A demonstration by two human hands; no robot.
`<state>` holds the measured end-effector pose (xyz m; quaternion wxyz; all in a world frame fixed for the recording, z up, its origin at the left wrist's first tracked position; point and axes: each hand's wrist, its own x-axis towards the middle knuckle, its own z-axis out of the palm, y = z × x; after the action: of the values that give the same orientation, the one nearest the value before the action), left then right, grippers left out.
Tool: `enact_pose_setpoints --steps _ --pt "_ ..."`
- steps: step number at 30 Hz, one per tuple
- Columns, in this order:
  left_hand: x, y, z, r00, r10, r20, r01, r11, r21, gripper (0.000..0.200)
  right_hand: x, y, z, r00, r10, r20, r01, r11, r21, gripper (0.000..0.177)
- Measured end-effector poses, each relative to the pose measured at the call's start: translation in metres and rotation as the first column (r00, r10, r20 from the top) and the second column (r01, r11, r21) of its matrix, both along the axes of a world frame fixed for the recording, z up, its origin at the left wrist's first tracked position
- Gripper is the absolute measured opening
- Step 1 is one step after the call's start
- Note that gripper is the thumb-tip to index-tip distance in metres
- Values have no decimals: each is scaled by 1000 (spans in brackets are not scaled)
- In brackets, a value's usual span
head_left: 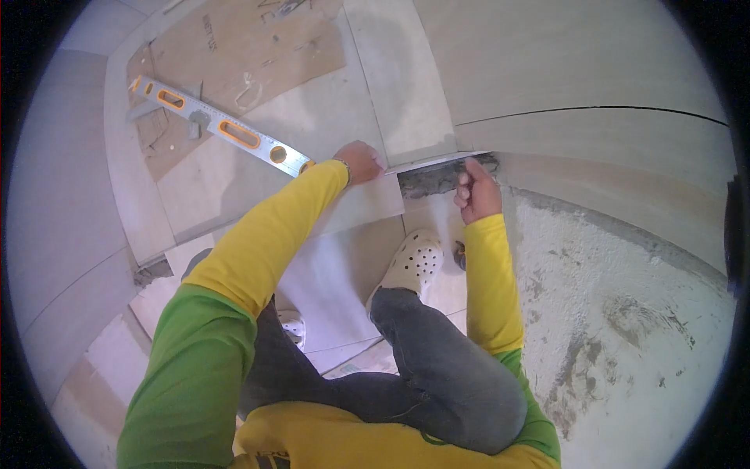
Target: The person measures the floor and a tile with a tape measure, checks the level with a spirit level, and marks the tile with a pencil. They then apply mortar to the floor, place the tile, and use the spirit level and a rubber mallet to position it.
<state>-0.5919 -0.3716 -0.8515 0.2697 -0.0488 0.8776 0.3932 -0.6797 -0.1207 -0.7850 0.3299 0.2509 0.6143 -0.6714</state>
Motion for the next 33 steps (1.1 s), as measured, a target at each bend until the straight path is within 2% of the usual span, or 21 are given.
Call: enact_pose_setpoints --steps 3,5,6,8,9,11,13,15,17,18,20,21,23,26,27,29,30,32,33 --pt "1 -3 -8 999 -39 -19 40 998 42 24 36 6 14 999 -11 33 11 1000 -9 26" --pt "-2 -4 -12 960 -253 -120 236 962 -139 22 66 17 6 997 47 53 -48 999 8 26" --pt "-4 -5 -18 961 -249 -120 233 963 -136 22 81 23 1 992 104 72 -106 994 21 26" --pt "-7 -6 -31 818 -537 -206 473 832 -289 21 110 30 -6 980 163 109 -167 986 25 27" --pt "-9 -4 -27 820 -533 -207 471 835 -286 21 123 32 -9 965 219 146 -225 974 24 27" --pt "-15 -1 -14 734 -677 -53 593 677 -437 20 146 33 -14 950 237 202 -253 965 61 27" --pt "-16 -1 -17 748 -662 -60 578 692 -432 21 159 37 -29 934 248 259 -280 955 95 27" --pt "-15 -1 -15 759 -647 -69 563 706 -428 22 165 39 -39 950 234 207 -262 958 119 24" --pt "-13 -2 -5 905 -422 -53 396 881 -260 20 163 38 -38 945 237 226 -271 953 132 24" --pt "-12 -3 -9 904 -424 -56 397 880 -260 20 162 37 -37 940 241 243 -280 949 141 24" --pt "-12 -5 -17 824 -535 -188 471 830 -297 18 161 36 -36 943 240 232 -279 947 157 24" --pt "-13 -4 -19 824 -534 -190 470 831 -297 18 161 36 -38 944 242 224 -282 944 169 24" --pt "-14 -3 -22 705 -694 -149 580 684 -442 18 161 39 -41 943 240 231 -281 946 161 24" --pt "-15 -6 -28 654 -729 -200 599 661 -452 16 161 36 -38 943 232 240 -273 949 158 23" --pt "-14 -5 -28 655 -728 -201 598 662 -452 16 161 37 -39 944 225 241 -269 949 166 22" --pt "-11 -5 -28 756 -598 -265 491 787 -373 12 160 39 -42 941 238 241 -279 948 153 21" --pt "-9 -3 -26 759 -594 -267 486 789 -375 12 159 39 -42 937 249 243 -288 948 138 21" --pt "-10 -3 -20 801 -583 -135 500 776 -384 23 160 38 -40 940 257 223 -293 945 147 22" --pt "-10 -3 -33 805 -577 -137 492 779 -389 23 161 36 -39 943 261 206 -294 943 155 22"
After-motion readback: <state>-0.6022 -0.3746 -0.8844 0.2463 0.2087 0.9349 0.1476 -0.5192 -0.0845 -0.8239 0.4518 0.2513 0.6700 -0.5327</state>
